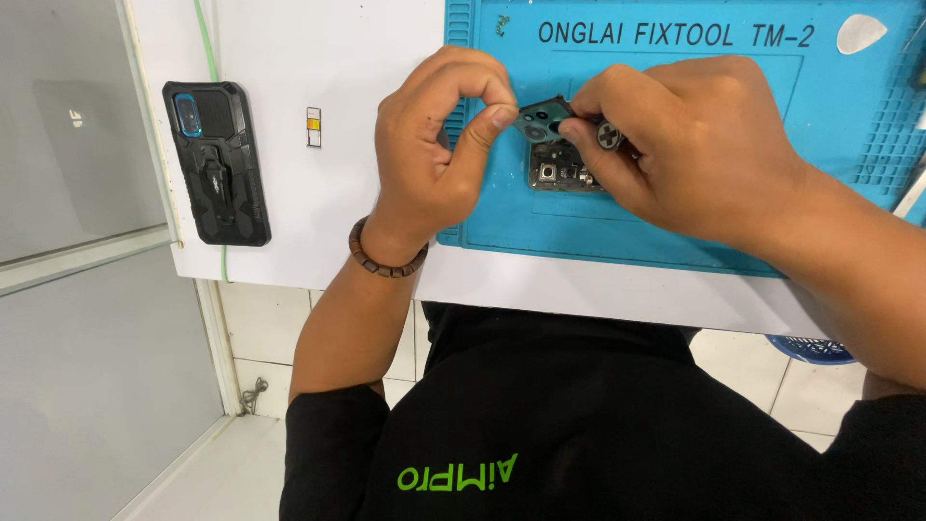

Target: The person holds a smartphone and a disassembled phone chassis, then uses a screwdriver to remove screws from the chassis and install a camera module into the phone. The person also handles a SIM card tray and a phone case during the process.

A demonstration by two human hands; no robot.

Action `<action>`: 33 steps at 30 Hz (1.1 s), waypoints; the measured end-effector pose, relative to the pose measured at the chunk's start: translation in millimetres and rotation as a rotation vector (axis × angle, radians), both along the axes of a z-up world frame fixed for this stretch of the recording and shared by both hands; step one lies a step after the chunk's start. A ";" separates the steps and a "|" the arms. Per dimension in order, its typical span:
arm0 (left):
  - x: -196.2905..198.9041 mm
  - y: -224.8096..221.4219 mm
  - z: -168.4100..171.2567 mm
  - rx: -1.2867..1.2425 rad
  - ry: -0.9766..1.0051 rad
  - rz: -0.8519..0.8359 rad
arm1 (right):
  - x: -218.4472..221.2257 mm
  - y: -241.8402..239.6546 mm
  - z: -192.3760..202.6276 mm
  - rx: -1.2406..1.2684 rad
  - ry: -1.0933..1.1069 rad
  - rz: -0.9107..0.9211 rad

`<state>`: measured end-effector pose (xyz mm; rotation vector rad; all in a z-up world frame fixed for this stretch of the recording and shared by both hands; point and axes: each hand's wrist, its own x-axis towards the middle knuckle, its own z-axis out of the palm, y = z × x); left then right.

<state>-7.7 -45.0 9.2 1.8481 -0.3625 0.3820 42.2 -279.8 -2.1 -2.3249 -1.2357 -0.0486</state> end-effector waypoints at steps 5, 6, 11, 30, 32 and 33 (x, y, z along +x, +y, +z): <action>0.1 4.9 0.6 0.015 0.025 0.006 | 0.8 -4.9 2.2 0.065 0.055 -0.029; 1.0 7.0 0.7 0.002 0.006 0.014 | 1.8 -7.0 3.8 0.056 0.092 -0.059; 4.2 22.4 -6.0 -0.003 0.014 0.056 | 5.1 -7.6 18.7 0.137 0.299 -0.094; -6.6 10.2 -5.3 -0.237 0.161 -0.170 | 3.1 -3.7 14.3 0.130 0.339 -0.122; -5.3 9.9 -4.4 -0.234 0.138 -0.179 | 3.0 -3.2 13.4 0.133 0.339 -0.123; -5.4 10.0 -4.1 -0.236 0.141 -0.178 | 3.1 -3.2 12.9 0.125 0.335 -0.125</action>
